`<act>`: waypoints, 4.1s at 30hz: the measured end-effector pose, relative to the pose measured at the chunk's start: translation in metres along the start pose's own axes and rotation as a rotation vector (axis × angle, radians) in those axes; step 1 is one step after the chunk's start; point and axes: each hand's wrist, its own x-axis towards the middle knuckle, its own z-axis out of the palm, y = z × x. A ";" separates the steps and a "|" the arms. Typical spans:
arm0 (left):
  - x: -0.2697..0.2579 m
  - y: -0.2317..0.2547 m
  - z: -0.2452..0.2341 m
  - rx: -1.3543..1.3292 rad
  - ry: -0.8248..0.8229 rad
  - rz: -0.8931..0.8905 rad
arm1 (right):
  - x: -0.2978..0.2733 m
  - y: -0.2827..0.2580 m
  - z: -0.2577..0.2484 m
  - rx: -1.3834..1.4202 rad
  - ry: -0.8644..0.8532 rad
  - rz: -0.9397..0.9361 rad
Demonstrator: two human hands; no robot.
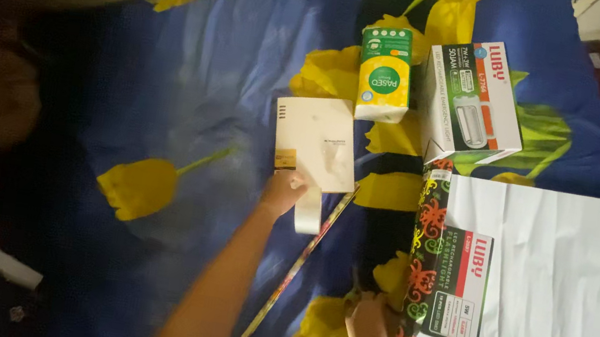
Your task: The person wraps a rectangular box as a gift on a bed. They unroll patterned wrapping paper, position the box on the paper, cut the paper to size with scissors, fold the paper around the box, and press tape onto the paper to hold the wrap while continuing to fold and adjust the paper around the box.
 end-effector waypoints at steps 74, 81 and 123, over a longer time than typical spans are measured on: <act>-0.159 0.111 0.005 -0.155 -0.202 0.014 | -0.015 -0.026 -0.115 1.518 -0.064 0.130; -0.172 0.108 -0.004 -0.204 -0.297 -0.060 | -0.013 -0.013 -0.048 1.567 0.009 -0.053; -0.183 0.149 -0.026 0.014 -0.384 0.011 | 0.059 0.094 -0.215 0.254 -0.292 -0.416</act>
